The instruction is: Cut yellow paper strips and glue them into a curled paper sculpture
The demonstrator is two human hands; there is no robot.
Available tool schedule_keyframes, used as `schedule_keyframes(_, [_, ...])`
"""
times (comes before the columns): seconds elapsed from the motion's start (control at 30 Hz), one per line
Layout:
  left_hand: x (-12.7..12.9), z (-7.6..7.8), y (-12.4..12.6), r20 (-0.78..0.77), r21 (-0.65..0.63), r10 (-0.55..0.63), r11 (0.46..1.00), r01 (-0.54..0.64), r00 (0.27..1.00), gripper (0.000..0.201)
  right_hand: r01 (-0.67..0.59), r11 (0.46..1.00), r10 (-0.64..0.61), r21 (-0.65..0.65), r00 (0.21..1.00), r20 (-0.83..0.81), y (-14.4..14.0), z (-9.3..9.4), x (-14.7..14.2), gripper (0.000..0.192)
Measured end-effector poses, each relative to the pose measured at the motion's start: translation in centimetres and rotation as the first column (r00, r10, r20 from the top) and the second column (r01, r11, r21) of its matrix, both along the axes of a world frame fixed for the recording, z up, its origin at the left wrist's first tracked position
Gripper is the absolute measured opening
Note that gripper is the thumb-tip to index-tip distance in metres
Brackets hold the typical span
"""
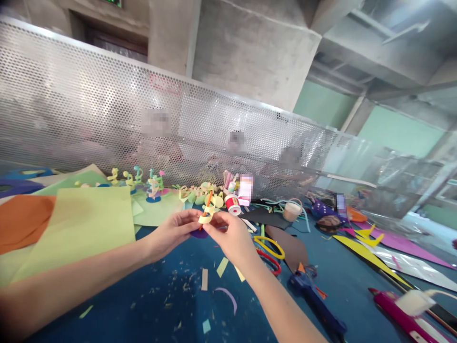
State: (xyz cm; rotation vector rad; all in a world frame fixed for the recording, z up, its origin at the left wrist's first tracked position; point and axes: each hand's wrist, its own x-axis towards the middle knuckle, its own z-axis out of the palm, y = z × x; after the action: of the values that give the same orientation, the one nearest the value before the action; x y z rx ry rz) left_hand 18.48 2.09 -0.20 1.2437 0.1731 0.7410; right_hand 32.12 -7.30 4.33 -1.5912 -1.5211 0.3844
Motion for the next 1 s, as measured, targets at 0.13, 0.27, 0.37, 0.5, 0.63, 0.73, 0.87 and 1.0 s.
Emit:
schedule_keyframes(0.13, [0.1, -0.3, 0.1, -0.001, 0.002, 0.017, 1.000, -0.017, 1.000, 0.018, 0.041, 0.999, -0.041, 0.019, 0.999, -0.009, 0.6, -0.3, -0.4, 0.020])
schedule_keyframes(0.27, [0.2, -0.6, 0.2, -0.003, 0.007, 0.040, 0.999, -0.040, 0.999, 0.018, 0.044, 0.998, -0.043, 0.034, 0.999, -0.021, 1.3, -0.9, -0.5, 0.022])
schedule_keyframes(0.37, [0.2, -0.9, 0.4, 0.001, 0.012, 0.069, 0.998, -0.069, 0.998, 0.017, 0.059, 0.997, -0.059, 0.042, 0.998, -0.018, 1.8, -1.3, -0.5, 0.023])
schedule_keyframes(0.5, [0.3, -1.4, 0.8, -0.005, 0.015, 0.077, 0.997, -0.077, 0.997, 0.016, 0.071, 0.996, -0.069, 0.048, 0.997, -0.028, 2.2, -1.6, -0.7, 0.024])
schedule_keyframes(0.63, [0.1, -1.2, 0.8, -0.011, 0.026, 0.057, 0.998, -0.056, 0.998, 0.019, 0.087, 0.994, -0.084, 0.063, 0.995, -0.046, 2.7, -1.9, -0.4, 0.024])
schedule_keyframes(0.73, [-0.1, -0.8, 0.6, -0.061, 0.051, 0.110, 0.993, -0.107, 0.992, 0.028, 0.122, 0.989, -0.119, 0.078, 0.992, -0.044, 3.2, -2.1, 0.2, 0.023])
schedule_keyframes(0.87, [-0.3, -0.6, 0.6, -0.084, -0.054, 0.116, 0.991, -0.121, 0.990, 0.033, 0.121, 0.989, -0.115, 0.080, 0.990, -0.080, 3.7, -2.5, 0.9, 0.025])
schedule_keyframes(1.0, [-0.1, -1.0, 0.7, -0.082, -0.145, 0.049, 0.988, -0.060, 0.995, 0.025, 0.038, 0.997, -0.031, 0.074, 0.995, -0.093, 3.6, -2.9, 1.1, 0.025])
